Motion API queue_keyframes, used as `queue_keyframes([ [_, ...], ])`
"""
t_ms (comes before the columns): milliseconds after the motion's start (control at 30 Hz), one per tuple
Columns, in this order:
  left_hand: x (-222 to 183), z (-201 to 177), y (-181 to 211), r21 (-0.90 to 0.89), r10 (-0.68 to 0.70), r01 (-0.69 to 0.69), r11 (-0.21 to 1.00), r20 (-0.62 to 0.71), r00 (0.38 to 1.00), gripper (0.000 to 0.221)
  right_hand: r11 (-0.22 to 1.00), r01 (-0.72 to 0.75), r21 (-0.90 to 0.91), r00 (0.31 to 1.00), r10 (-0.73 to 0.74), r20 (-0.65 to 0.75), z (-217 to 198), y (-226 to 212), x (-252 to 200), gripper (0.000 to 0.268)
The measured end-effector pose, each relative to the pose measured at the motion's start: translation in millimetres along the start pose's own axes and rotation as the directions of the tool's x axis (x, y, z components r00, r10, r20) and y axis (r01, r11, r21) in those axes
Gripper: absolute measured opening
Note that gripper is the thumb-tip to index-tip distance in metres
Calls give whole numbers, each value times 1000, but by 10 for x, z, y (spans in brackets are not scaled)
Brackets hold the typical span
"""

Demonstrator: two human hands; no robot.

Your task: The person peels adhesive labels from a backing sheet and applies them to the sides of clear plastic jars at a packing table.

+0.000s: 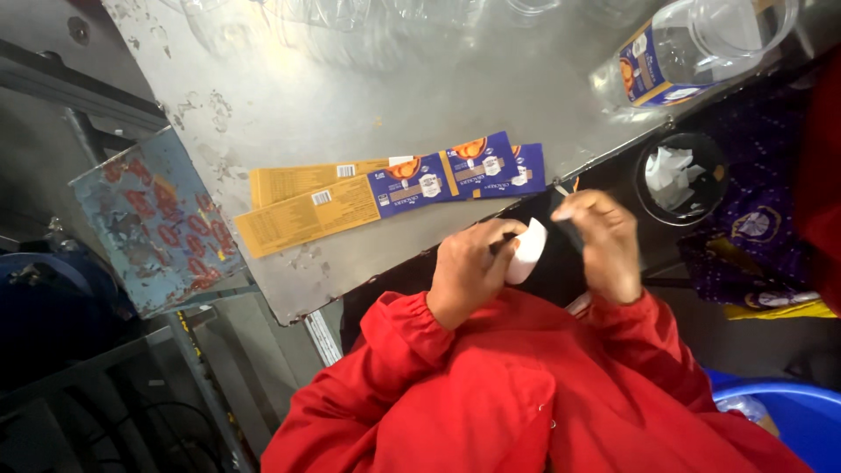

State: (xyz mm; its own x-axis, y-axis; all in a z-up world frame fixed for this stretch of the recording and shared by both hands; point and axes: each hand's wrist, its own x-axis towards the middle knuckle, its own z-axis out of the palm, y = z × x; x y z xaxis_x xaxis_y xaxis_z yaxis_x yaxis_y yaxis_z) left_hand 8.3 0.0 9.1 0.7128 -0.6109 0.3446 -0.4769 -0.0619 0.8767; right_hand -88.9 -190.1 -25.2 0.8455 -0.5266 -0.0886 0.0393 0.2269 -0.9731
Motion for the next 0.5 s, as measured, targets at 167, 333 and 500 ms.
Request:
queue_keyframes([
  [167,53,-88,42,-160,-357,372,914,114,927,14,986,165,-22,961,-166,-220,-402,-63,120,13],
  [333,43,-48,17,-188,-284,286,939,38,958,15,371,117,-921,872,-482,-84,-917,-164,165,16],
  [500,-41,2,-154,-294,-297,269,917,-53,953,16,-103,122,-987,921,-358,152,-862,-305,24,13],
])
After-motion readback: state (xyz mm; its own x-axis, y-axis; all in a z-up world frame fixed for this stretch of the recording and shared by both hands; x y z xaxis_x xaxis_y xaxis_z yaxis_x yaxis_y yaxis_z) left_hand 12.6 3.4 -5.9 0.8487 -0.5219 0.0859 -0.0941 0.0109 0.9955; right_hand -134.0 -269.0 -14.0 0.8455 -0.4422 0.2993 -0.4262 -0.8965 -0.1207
